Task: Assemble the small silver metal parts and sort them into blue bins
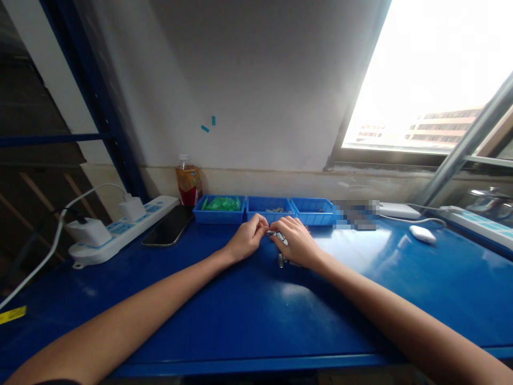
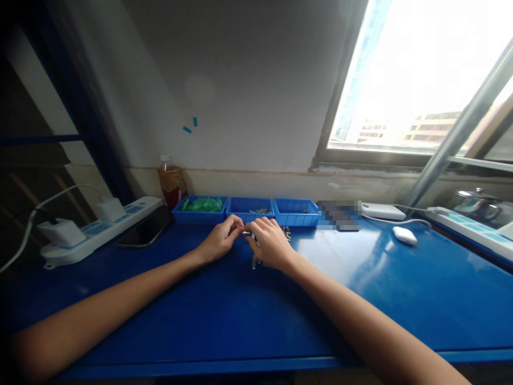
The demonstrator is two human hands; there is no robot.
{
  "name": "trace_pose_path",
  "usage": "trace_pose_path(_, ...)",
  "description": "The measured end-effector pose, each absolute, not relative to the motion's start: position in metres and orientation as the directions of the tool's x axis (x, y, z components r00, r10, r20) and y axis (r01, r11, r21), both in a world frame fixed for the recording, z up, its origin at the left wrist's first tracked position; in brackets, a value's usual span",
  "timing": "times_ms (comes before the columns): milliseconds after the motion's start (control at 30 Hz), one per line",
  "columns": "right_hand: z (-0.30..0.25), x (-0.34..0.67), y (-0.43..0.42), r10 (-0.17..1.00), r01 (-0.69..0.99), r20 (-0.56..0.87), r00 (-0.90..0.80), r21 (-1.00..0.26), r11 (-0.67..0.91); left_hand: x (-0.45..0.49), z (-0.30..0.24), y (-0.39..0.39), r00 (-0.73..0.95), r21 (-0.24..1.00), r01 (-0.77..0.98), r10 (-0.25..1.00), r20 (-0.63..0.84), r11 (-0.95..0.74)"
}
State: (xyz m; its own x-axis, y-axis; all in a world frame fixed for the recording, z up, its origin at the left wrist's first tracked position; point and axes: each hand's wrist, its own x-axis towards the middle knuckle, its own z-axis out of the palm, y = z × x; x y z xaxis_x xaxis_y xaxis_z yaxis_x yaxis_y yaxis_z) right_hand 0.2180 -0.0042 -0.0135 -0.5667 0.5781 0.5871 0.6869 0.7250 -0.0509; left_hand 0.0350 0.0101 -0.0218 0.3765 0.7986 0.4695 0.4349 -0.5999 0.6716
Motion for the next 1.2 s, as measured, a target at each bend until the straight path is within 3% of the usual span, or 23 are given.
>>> trace_pose_path(200,-0.015,0.218,0.0,0.589,0.714,0.639,-0.495,-0.087,0.695,0.036,-0.02,0.006,0.416,0.72,0.351,0.789,0.453,-0.599)
trace_pose_path(467,-0.014,0.218,-0.002,0.608,0.72,0.661,-0.441,-0.144,0.679,0.036,-0.019,0.007,0.387,0.704,0.4,0.804,0.451,-0.587)
trace_pose_path(633,-0.011,0.218,-0.005,0.54,0.686,0.66,-0.523,-0.05,0.726,0.035,-0.015,0.005,0.39,0.674,0.427,0.796,0.463,-0.602)
trace_pose_path(767,-0.006,0.222,0.009,0.532,0.753,0.693,-0.486,0.023,0.657,0.039,-0.016,0.009,0.372,0.646,0.487,0.809,0.456,-0.588)
trace_pose_path(833,-0.003,0.225,0.02,0.565,0.824,0.722,-0.399,0.012,0.567,0.043,-0.019,0.013,0.336,0.59,0.588,0.831,0.444,-0.553)
trace_pose_path(967,0.0,0.235,0.036,0.618,0.907,0.743,-0.258,-0.035,0.42,0.046,-0.026,0.012,0.369,0.363,0.775,0.837,0.404,-0.517)
trace_pose_path(1067,0.0,0.242,0.032,0.613,0.894,0.747,-0.256,-0.059,0.444,0.044,-0.028,0.009,0.392,0.251,0.831,0.842,0.37,-0.497)
trace_pose_path(1200,0.003,0.242,0.017,0.533,0.831,0.808,-0.252,-0.102,0.547,0.046,-0.025,0.008,0.342,0.233,0.87,0.873,0.346,-0.434)
